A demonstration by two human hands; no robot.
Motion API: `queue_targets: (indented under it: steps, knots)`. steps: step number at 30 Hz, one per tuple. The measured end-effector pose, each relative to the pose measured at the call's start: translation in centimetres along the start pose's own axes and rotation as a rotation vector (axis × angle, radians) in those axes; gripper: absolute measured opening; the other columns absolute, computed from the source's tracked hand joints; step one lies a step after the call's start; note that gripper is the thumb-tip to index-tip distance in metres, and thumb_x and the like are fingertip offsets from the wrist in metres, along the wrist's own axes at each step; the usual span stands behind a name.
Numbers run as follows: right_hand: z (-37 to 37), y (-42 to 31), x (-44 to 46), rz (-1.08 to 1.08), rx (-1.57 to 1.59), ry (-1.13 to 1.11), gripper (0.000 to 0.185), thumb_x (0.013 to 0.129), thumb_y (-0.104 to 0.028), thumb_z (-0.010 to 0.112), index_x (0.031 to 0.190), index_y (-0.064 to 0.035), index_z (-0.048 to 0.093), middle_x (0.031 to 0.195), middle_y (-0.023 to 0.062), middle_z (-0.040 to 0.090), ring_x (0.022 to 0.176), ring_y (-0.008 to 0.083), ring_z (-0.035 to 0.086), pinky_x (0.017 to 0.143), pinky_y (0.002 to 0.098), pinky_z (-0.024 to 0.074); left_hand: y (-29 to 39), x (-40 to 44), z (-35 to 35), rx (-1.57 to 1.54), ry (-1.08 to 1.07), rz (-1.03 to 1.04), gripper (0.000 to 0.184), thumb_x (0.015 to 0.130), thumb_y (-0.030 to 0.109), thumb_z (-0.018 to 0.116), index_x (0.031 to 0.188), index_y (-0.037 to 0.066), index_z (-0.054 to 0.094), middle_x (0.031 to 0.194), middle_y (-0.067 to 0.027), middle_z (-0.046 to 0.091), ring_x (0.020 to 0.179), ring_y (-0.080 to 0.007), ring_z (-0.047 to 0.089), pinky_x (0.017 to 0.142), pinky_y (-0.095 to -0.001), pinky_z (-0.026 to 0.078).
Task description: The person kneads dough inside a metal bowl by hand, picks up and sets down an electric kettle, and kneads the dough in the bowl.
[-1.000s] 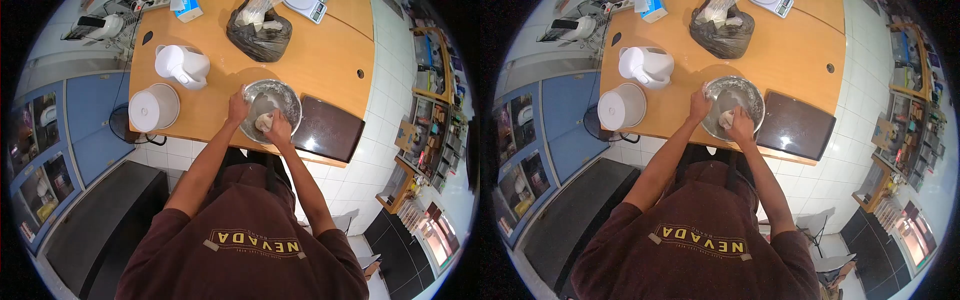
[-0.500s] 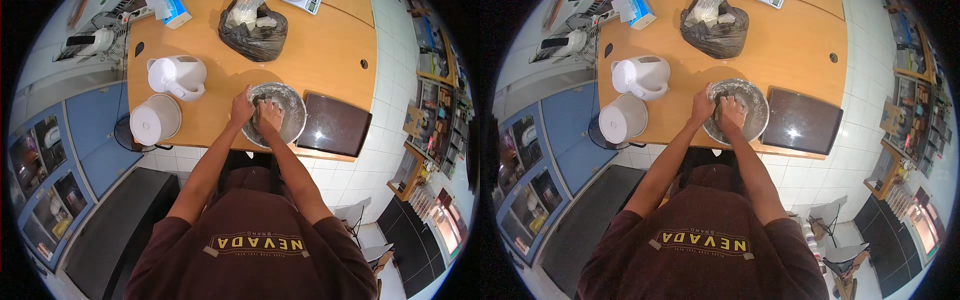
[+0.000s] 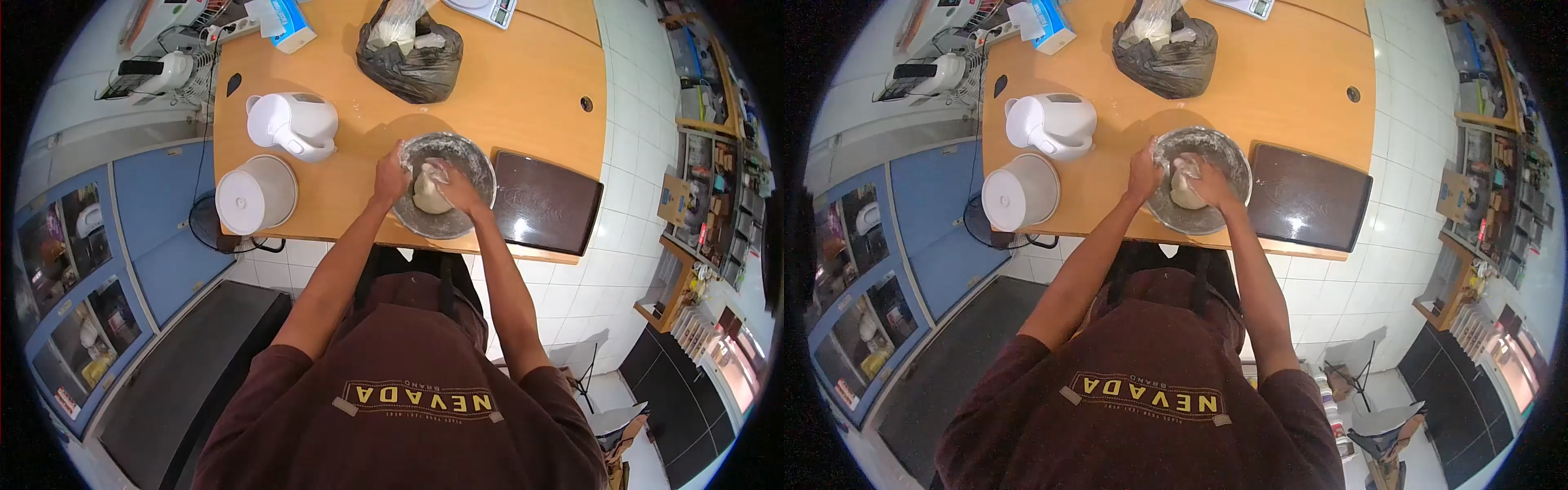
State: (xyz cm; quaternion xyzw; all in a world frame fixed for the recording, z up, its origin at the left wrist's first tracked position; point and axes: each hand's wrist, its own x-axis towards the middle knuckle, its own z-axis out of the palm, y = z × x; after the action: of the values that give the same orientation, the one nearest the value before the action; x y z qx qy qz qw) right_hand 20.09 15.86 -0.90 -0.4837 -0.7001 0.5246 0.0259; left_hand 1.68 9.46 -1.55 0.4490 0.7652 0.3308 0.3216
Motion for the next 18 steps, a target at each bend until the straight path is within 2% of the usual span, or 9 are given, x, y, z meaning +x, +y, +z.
queue_targets:
  steps: [4, 7, 10, 13, 16, 18]
  knots:
    - [-0.4, 0.3, -0.5, 0.041, -0.089, 0.025, 0.046, 0.087, -0.028, 0.066, 0.128, -0.0087, 0.061, 0.118, 0.0228, 0.068, 0.110, 0.0417, 0.064, 0.100, 0.0507, 0.0457, -0.3, -1.0, 1.0, 0.024, -0.002, -0.031, 0.063, 0.071, -0.005, 0.064, 0.134, -0.004, 0.054, 0.099, -0.0320, 0.066, 0.095, -0.0481, 0.065, 0.084, -0.0494, 0.052]
    - [0.6, 0.8, -0.6, -0.022, -0.171, 0.100, 0.039, 0.089, -0.032, 0.063, 0.121, -0.0082, 0.064, 0.104, 0.0218, 0.072, 0.097, 0.0422, 0.068, 0.095, 0.0513, 0.0490, -0.5, -1.3, 1.7, 0.042, -0.016, -0.076, 0.063, 0.071, -0.005, 0.064, 0.133, -0.004, 0.054, 0.100, -0.0322, 0.066, 0.096, -0.0480, 0.065, 0.086, -0.0488, 0.052]
    - [2.0, 0.5, -0.2, 0.100, -0.153, 0.023, 0.035, 0.090, -0.034, 0.062, 0.113, -0.0090, 0.067, 0.115, 0.0206, 0.068, 0.107, 0.0413, 0.065, 0.096, 0.0532, 0.0477, -0.2, -1.6, 1.8, 0.034, -0.013, 0.015, 0.062, 0.072, -0.005, 0.061, 0.133, -0.004, 0.055, 0.103, -0.0327, 0.066, 0.099, -0.0476, 0.064, 0.088, -0.0484, 0.052]
    - [2.7, -0.7, -2.0, -0.045, -0.455, 0.088, 0.036, 0.091, -0.037, 0.060, 0.113, -0.0096, 0.067, 0.127, 0.0188, 0.059, 0.117, 0.0418, 0.057, 0.097, 0.0550, 0.0459, 0.7, -1.2, 1.6, 0.095, -0.035, -0.035, 0.061, 0.072, -0.005, 0.060, 0.133, -0.004, 0.055, 0.105, -0.0329, 0.065, 0.101, -0.0470, 0.064, 0.089, -0.0485, 0.052]
    - [4.1, 0.5, -3.9, -0.298, -0.571, 0.114, 0.040, 0.091, -0.036, 0.061, 0.116, -0.0054, 0.066, 0.131, 0.0225, 0.054, 0.124, 0.0444, 0.051, 0.102, 0.0571, 0.0417, 0.8, -1.0, 1.4, 0.073, -0.093, -0.093, 0.061, 0.073, -0.005, 0.060, 0.133, -0.003, 0.055, 0.106, -0.0323, 0.066, 0.102, -0.0467, 0.064, 0.090, -0.0485, 0.052]
    - [4.2, -0.3, -5.6, -0.205, -0.604, 0.008, 0.045, 0.091, -0.040, 0.059, 0.120, -0.0062, 0.063, 0.122, 0.0206, 0.058, 0.118, 0.0396, 0.056, 0.099, 0.0549, 0.0443, 0.1, -1.1, 2.0, 0.091, -0.025, -0.019, 0.060, 0.073, -0.005, 0.060, 0.133, -0.003, 0.056, 0.104, -0.0318, 0.066, 0.100, -0.0467, 0.065, 0.090, -0.0486, 0.052]
